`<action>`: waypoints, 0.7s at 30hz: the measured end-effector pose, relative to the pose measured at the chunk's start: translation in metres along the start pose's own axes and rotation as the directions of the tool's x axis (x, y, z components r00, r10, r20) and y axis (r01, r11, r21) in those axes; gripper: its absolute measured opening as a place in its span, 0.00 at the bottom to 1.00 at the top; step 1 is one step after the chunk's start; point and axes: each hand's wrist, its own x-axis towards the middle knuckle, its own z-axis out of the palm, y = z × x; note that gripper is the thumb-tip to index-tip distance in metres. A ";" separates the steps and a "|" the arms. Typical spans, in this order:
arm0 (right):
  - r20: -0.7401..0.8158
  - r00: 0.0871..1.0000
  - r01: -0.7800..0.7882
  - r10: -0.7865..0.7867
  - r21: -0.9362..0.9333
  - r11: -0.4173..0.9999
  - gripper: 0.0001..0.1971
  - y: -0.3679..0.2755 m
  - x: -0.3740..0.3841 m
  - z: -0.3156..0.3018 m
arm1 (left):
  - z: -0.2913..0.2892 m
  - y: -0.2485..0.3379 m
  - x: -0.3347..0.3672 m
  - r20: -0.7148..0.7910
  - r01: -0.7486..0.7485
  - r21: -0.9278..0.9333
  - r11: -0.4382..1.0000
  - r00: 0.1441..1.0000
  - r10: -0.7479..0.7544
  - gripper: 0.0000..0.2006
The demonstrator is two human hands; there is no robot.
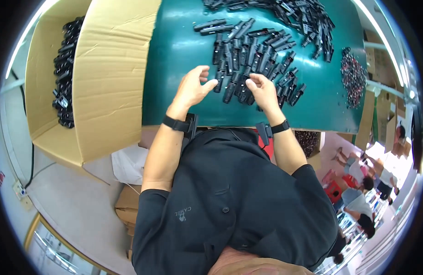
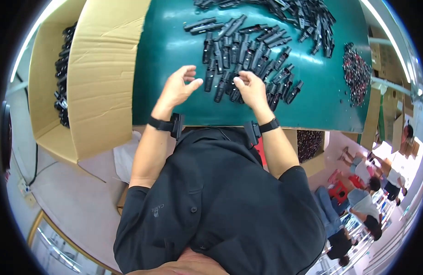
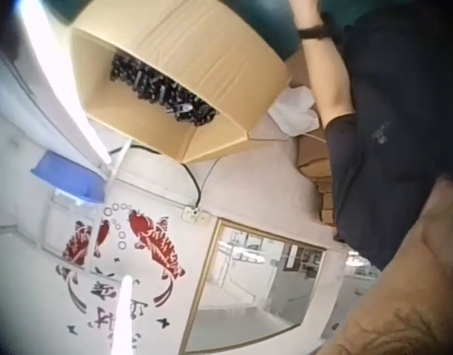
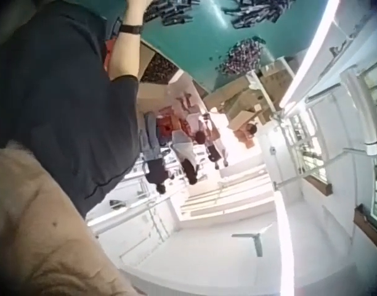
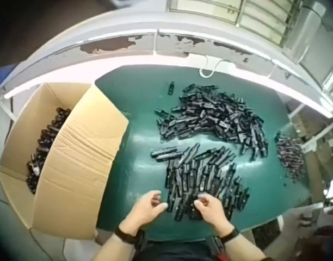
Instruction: The person moves plastic housings from a box to the table, then picks up a housing and a wire assembly to insert the wire into the housing. They fit a cap onto the end, press the components together, and place the assembled unit onto the table.
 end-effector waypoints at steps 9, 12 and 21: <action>-0.176 0.983 -0.096 0.053 -0.245 0.965 0.27 0.040 -0.031 -0.034 | 0.085 -0.032 0.030 -0.187 0.128 0.303 0.944 0.980 -0.073 0.34; -0.092 0.992 -0.115 0.090 -0.332 0.936 0.33 0.040 -0.031 -0.035 | 0.087 -0.039 0.028 -0.133 0.165 0.287 0.943 0.982 -0.132 0.32; -0.124 0.992 -0.077 0.030 -0.390 0.918 0.46 0.049 -0.019 -0.006 | 0.086 -0.055 0.013 0.078 0.281 0.067 0.957 0.955 -0.286 0.31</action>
